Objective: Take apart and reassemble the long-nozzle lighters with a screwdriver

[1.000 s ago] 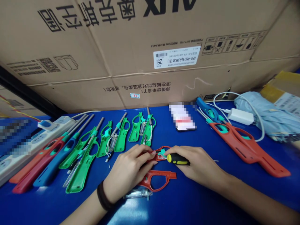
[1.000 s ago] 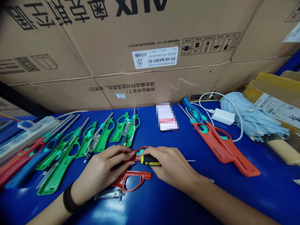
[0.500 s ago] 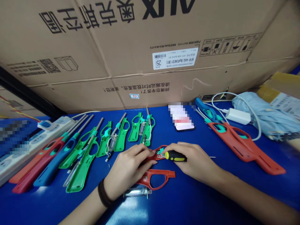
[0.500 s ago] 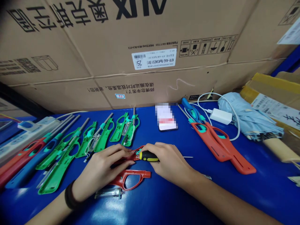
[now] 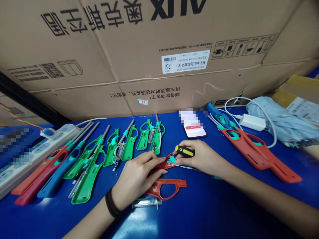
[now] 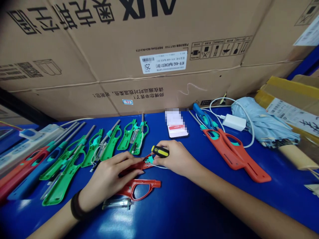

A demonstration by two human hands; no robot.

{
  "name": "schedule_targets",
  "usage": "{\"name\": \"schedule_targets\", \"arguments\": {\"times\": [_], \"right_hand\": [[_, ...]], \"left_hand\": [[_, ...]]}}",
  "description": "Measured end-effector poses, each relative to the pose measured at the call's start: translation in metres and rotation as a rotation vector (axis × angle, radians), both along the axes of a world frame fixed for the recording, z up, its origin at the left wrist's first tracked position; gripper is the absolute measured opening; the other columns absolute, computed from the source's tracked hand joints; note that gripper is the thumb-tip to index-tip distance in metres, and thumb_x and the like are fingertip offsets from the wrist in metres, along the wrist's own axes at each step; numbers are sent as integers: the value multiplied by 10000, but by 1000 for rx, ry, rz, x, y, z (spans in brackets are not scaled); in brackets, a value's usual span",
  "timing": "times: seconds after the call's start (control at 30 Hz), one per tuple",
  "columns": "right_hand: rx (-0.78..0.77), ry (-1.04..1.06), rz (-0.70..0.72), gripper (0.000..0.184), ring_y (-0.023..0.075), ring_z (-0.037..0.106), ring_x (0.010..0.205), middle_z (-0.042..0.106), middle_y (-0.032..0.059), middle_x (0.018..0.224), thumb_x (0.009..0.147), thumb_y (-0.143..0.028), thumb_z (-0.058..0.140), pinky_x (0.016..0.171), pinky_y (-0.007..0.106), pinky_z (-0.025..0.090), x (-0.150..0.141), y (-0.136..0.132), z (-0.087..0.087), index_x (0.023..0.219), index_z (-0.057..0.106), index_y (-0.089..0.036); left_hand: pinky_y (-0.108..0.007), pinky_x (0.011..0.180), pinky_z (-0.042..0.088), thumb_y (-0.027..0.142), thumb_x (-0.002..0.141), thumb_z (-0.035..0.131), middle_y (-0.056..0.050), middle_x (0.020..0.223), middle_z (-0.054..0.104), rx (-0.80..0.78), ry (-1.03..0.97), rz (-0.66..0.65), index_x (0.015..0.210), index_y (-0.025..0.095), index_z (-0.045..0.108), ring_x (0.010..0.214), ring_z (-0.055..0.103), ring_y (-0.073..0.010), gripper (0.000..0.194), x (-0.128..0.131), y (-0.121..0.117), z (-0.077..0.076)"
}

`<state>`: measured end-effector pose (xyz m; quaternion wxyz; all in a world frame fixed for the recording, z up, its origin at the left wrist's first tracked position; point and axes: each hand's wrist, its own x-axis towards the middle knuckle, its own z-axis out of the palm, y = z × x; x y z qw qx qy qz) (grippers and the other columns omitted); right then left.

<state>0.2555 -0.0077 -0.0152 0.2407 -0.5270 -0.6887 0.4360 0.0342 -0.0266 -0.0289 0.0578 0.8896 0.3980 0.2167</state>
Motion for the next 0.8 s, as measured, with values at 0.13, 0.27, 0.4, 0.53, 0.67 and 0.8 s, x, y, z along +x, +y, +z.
{"name": "schedule_targets", "arguments": {"times": [0.13, 0.27, 0.4, 0.53, 0.67, 0.8], "right_hand": [[-21, -58, 11, 141, 180, 663, 770, 726, 17, 803, 670, -166, 693, 672, 247, 484, -3, 8, 7, 804, 651, -174], [-32, -110, 44, 144, 178, 660, 764, 720, 21, 791, 658, -127, 681, 657, 235, 476, -7, 11, 12, 792, 645, -166], [-54, -145, 68, 172, 169, 653, 720, 709, 4, 732, 623, -104, 702, 638, 231, 466, -11, 15, 15, 768, 638, -170], [-48, -203, 56, 164, 189, 645, 724, 702, 1, 720, 604, -114, 704, 629, 253, 456, -14, 17, 18, 739, 636, -177], [-67, -232, 65, 175, 197, 634, 741, 690, -9, 712, 564, -161, 743, 616, 252, 445, -13, 21, 19, 694, 628, -182], [-110, -208, 80, 205, 191, 639, 745, 697, -10, 735, 558, -222, 768, 629, 251, 454, -9, 24, 17, 705, 632, -180]], "left_hand": [[-247, 615, 546, 348, 879, 578, -36, 898, 652, 17, 11, 5, 1079, 205, 650, 740, 651, -152, 256, 0, -1, 0], [-245, 600, 540, 347, 876, 582, -36, 888, 653, 30, 20, 9, 1074, 204, 650, 733, 648, -156, 254, 1, -2, 0], [-256, 618, 546, 335, 878, 581, -34, 902, 651, 23, 39, 10, 1079, 206, 639, 744, 649, -160, 245, 1, -3, 0], [-265, 669, 552, 322, 891, 564, -39, 920, 649, 18, 42, -3, 1084, 203, 629, 778, 649, -162, 236, 1, -4, 0], [-253, 646, 556, 315, 902, 546, -37, 888, 641, 49, 47, -22, 1135, 221, 617, 741, 641, -150, 261, 1, -5, -1], [-267, 701, 576, 277, 934, 488, -52, 919, 648, 96, 57, -64, 1064, 202, 659, 767, 653, -143, 228, 1, -6, 0]]}}
